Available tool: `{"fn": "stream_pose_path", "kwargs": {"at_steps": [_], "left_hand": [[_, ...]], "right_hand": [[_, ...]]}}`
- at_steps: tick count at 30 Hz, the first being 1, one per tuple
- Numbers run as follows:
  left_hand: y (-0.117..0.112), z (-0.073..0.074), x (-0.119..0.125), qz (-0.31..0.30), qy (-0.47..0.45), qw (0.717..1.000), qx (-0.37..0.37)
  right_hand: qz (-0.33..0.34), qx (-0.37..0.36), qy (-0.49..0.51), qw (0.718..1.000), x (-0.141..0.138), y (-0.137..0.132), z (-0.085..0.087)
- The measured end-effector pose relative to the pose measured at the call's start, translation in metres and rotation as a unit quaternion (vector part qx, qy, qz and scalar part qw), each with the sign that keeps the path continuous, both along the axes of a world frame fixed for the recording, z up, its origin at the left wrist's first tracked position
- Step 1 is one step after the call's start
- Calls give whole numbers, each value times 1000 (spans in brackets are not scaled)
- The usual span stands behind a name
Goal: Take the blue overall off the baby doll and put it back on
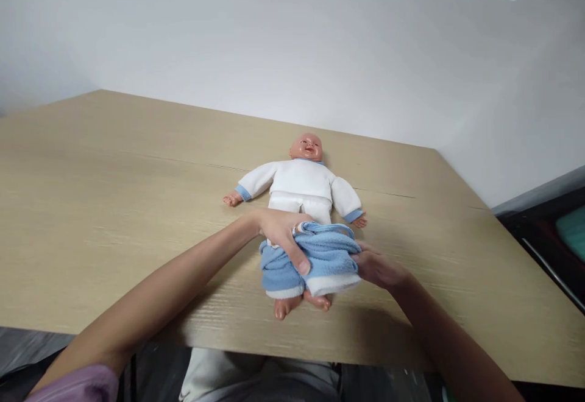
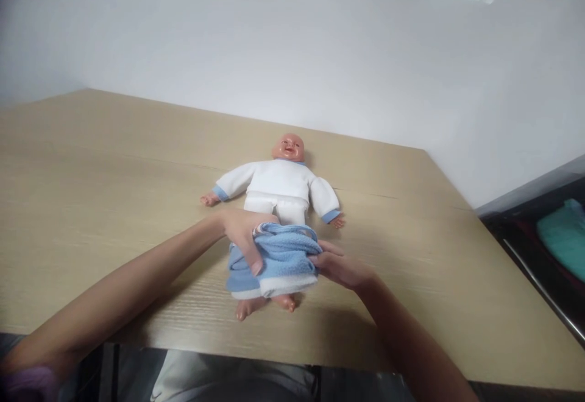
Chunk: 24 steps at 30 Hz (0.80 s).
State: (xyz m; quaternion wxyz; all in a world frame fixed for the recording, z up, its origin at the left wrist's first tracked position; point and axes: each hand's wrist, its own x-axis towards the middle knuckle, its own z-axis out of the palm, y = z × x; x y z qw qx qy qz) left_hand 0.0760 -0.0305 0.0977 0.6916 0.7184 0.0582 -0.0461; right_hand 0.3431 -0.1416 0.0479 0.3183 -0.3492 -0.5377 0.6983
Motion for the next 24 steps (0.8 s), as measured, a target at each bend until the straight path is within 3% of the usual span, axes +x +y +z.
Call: {"fn": "stream_pose_path", "kwargs": {"at_steps": [3, 5, 10, 15, 17, 20, 22, 24], "left_hand": [[-4, 5, 1, -18, 5, 999, 42], [-7, 8, 1, -17, 24, 997, 68], [-10, 7, 1, 6, 35, 993, 117], [-7, 12, -1, 39, 5, 991, 128], [-10, 15, 0, 61, 29, 986, 150], [-15, 18, 3, 80, 42, 978, 188], [-19, 19, 5, 69, 30, 975, 207], [-23, 20, 6, 55, 34, 973, 223]], "right_hand": [[136, 10, 35, 990, 3, 3, 5], [153, 46, 12, 987, 4, 4, 8], [-10, 120, -59, 991, -4, 2, 4], [-180, 155, -113, 965, -24, -17, 5], [-237, 160, -144, 947, -33, -30, 10], [-273, 155, -185, 931, -48, -57, 15], [-291, 138, -212, 923, -63, -80, 10], [-335, 125, -240, 902, -84, -105, -6]]}}
